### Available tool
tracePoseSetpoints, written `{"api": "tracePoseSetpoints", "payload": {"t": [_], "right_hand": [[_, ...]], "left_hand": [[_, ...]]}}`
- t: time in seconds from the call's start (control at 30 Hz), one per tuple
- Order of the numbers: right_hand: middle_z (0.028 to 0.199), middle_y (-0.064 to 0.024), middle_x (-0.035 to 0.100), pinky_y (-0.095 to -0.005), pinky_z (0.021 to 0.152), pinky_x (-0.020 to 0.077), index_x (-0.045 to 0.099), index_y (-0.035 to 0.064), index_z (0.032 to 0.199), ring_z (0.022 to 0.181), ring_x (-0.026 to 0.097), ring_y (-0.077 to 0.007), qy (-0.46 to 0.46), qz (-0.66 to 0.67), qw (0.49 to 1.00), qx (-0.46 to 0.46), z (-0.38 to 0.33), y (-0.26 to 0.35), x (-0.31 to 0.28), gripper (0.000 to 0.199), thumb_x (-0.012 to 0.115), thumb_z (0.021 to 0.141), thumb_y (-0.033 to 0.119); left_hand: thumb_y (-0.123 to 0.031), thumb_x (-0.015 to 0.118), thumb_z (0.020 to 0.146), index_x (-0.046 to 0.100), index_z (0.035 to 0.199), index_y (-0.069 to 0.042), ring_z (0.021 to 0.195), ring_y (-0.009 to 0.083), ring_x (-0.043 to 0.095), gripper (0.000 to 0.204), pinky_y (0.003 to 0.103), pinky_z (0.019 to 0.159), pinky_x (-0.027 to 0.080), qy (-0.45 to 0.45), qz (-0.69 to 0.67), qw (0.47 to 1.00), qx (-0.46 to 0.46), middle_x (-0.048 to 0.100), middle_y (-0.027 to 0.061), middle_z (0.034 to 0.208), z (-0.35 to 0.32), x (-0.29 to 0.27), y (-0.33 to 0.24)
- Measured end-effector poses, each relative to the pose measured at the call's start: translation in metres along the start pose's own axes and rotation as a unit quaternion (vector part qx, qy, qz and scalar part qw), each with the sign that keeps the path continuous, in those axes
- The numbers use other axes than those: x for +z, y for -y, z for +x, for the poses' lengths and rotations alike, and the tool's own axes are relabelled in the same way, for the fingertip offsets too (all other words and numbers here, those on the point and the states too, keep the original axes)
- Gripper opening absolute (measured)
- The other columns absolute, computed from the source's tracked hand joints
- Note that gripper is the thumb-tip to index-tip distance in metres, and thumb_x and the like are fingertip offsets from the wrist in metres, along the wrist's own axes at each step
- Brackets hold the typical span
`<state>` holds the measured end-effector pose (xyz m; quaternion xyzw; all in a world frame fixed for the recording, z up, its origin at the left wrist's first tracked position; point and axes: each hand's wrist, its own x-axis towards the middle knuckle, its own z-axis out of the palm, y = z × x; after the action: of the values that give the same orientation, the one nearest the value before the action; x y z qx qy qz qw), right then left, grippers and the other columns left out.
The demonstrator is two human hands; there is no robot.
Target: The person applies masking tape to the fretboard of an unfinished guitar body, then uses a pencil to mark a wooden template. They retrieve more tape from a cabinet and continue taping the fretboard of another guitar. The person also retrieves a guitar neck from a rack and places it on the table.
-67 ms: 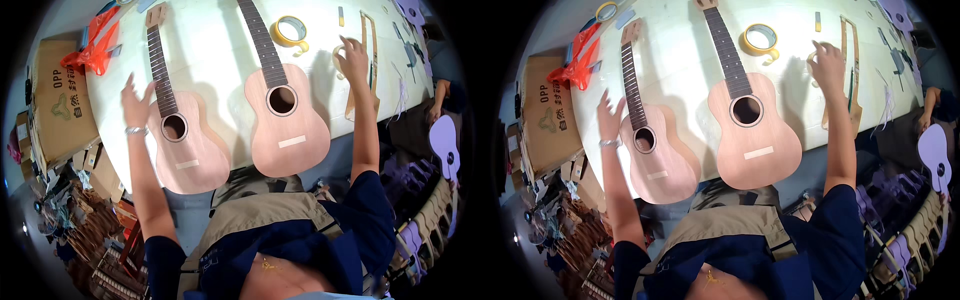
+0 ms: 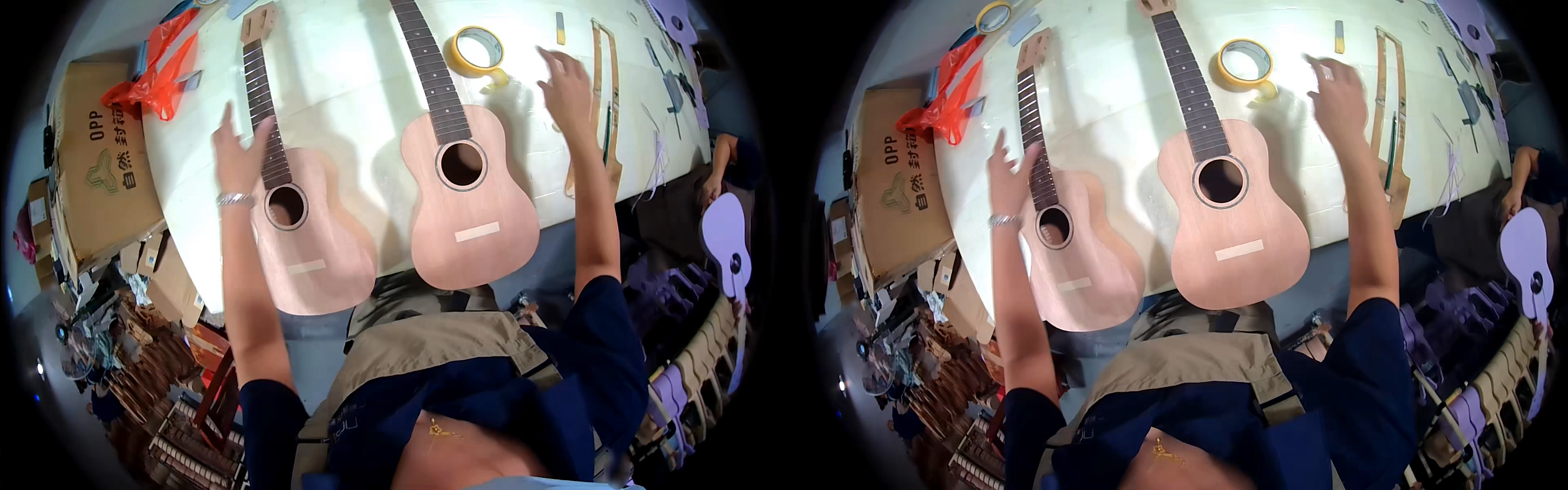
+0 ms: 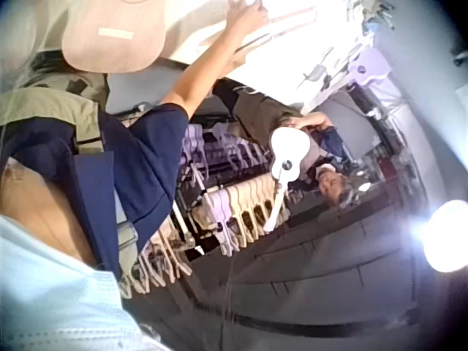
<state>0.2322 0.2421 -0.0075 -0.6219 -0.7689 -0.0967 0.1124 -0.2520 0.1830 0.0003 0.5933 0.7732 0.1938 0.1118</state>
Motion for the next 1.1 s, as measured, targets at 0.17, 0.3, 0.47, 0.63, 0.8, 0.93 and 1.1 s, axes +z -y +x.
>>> {"api": "tracePoseSetpoints", "payload": {"t": [0.17,0.3,0.47,0.63,0.8,0.93,1.1], "right_hand": [[0.141,0.0008,0.034,-0.0408,0.112,0.0225,0.046,0.0251,0.125,0.131,0.031,-0.0204,-0.031,0.073,0.905,-0.418,0.077,0.101,0.019,0.066,0.057,0.067,-0.006],[0.104,-0.0092,0.057,-0.0404,0.110,0.0281,0.053,0.0028,0.081,0.111,0.049,-0.0262,0.047,0.160,0.828,-0.536,0.115,0.105,0.003,0.020,0.061,0.063,-0.001],[0.073,-0.0036,0.055,-0.0337,0.073,0.0396,0.056,0.0099,0.086,0.081,0.053,-0.0243,-0.022,0.061,0.945,-0.322,0.112,0.101,-0.079,0.028,0.067,0.060,0.011],[0.085,-0.0075,0.058,-0.0409,0.072,0.0405,0.054,0.0117,0.110,0.086,0.055,-0.0262,0.046,0.088,0.986,-0.130,0.044,0.151,-0.068,0.047,0.072,0.068,0.024],[0.097,-0.0121,0.057,-0.0435,0.076,0.0399,0.050,0.0081,0.118,0.095,0.053,-0.0293,0.087,0.212,0.973,0.008,0.002,0.210,0.008,0.054,0.071,0.071,0.027],[0.101,-0.0141,0.056,-0.0449,0.080,0.0374,0.053,0.0073,0.116,0.098,0.051,-0.0304,-0.034,0.215,0.976,-0.016,0.014,0.183,0.030,0.048,0.065,0.078,0.034],[0.104,-0.0144,0.059,-0.0554,0.102,0.0219,0.057,0.0066,0.105,0.107,0.051,-0.0277,0.047,-0.077,0.993,0.071,0.015,0.097,0.037,0.029,0.060,0.083,0.025]], "left_hand": [[-0.026,0.067,0.073,0.036,0.136,-0.010,0.092,0.0325,0.054,0.072,0.039,0.081,0.046,0.063,0.080,0.995,-0.017,0.052,0.0211,0.105,0.013,0.004,-0.038],[-0.003,0.063,0.071,0.039,0.135,-0.010,0.091,0.0218,0.054,0.070,0.031,0.079,0.045,0.024,-0.133,0.988,0.071,0.052,0.0113,0.099,-0.017,-0.079,0.001],[0.013,0.056,0.075,0.031,0.138,0.000,0.100,0.0134,0.052,0.069,0.025,0.089,0.042,0.038,-0.278,0.960,-0.018,0.046,0.0067,0.119,-0.103,-0.203,0.048],[0.015,0.058,0.065,0.060,0.116,-0.008,0.102,0.0171,0.051,0.057,0.023,0.084,0.041,0.068,-0.278,0.951,0.117,0.051,0.0073,0.112,-0.156,-0.185,0.077],[0.015,0.052,0.056,0.069,0.102,-0.018,0.090,0.0257,0.052,0.060,0.033,0.082,0.039,0.143,-0.113,0.969,0.167,0.057,0.0076,0.097,-0.163,-0.109,0.047],[0.008,0.053,0.060,0.067,0.106,-0.022,0.087,0.0272,0.050,0.056,0.039,0.083,0.037,0.115,-0.034,0.965,0.232,0.056,0.0074,0.097,-0.171,-0.068,0.037],[-0.005,0.064,0.067,0.063,0.112,-0.022,0.098,0.0282,0.050,0.047,0.049,0.096,0.031,0.101,0.012,0.962,0.252,0.054,0.0070,0.103,-0.167,-0.049,0.012]]}}
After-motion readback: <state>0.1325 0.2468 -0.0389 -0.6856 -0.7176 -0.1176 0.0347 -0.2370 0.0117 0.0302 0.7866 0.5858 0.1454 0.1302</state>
